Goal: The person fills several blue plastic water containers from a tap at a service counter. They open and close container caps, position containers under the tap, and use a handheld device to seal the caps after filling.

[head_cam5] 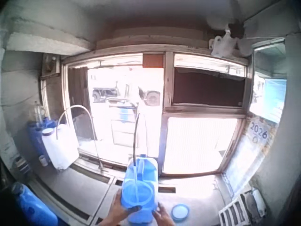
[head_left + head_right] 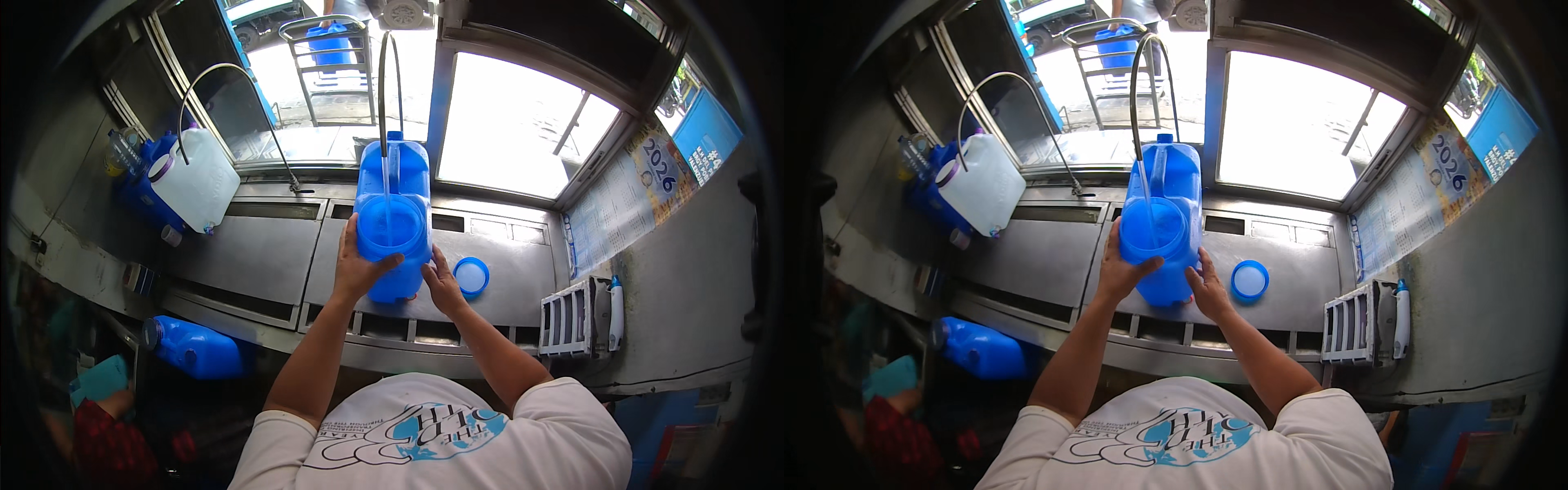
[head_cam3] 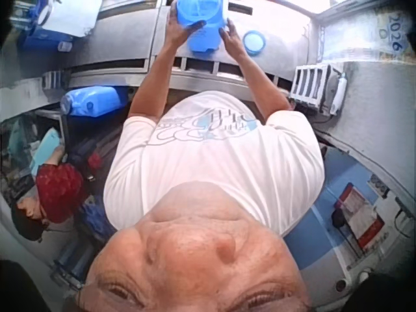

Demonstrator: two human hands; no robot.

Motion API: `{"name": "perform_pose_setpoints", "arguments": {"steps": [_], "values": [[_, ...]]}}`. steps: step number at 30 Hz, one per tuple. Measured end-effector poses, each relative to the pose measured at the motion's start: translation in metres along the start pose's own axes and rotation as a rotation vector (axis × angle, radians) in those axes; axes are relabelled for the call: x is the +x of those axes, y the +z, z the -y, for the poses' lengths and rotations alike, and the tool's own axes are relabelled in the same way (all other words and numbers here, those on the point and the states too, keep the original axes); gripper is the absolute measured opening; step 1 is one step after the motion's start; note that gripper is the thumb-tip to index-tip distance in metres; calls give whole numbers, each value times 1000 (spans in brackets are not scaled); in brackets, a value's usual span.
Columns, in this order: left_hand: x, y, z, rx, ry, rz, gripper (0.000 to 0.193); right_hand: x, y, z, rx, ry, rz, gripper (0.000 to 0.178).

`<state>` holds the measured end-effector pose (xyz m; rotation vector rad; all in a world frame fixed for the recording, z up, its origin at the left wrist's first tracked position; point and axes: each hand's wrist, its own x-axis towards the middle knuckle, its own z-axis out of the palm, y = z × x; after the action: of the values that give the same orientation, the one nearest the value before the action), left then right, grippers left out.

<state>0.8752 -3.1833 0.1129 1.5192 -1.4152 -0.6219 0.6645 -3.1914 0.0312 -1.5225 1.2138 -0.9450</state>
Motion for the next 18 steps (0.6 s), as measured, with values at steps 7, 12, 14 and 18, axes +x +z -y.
{"name": "perform_pose_setpoints", "arguments": {"steps": [7, 12, 14, 18], "values": [[1, 3, -5, 43, -48, 30, 124, 7, -1, -9, -12, 37, -25, 70], [0, 1, -7, 13, -90, 47, 125, 1, 1, -3, 12, 83, -16, 71], [3, 2, -2, -20, -89, 57, 126, 2, -1, -10, 148, 70, 13, 70], [-4, 7, -4, 169, -52, -47, 129, 10, -22, -31, 239, 197, 62, 67]]}}
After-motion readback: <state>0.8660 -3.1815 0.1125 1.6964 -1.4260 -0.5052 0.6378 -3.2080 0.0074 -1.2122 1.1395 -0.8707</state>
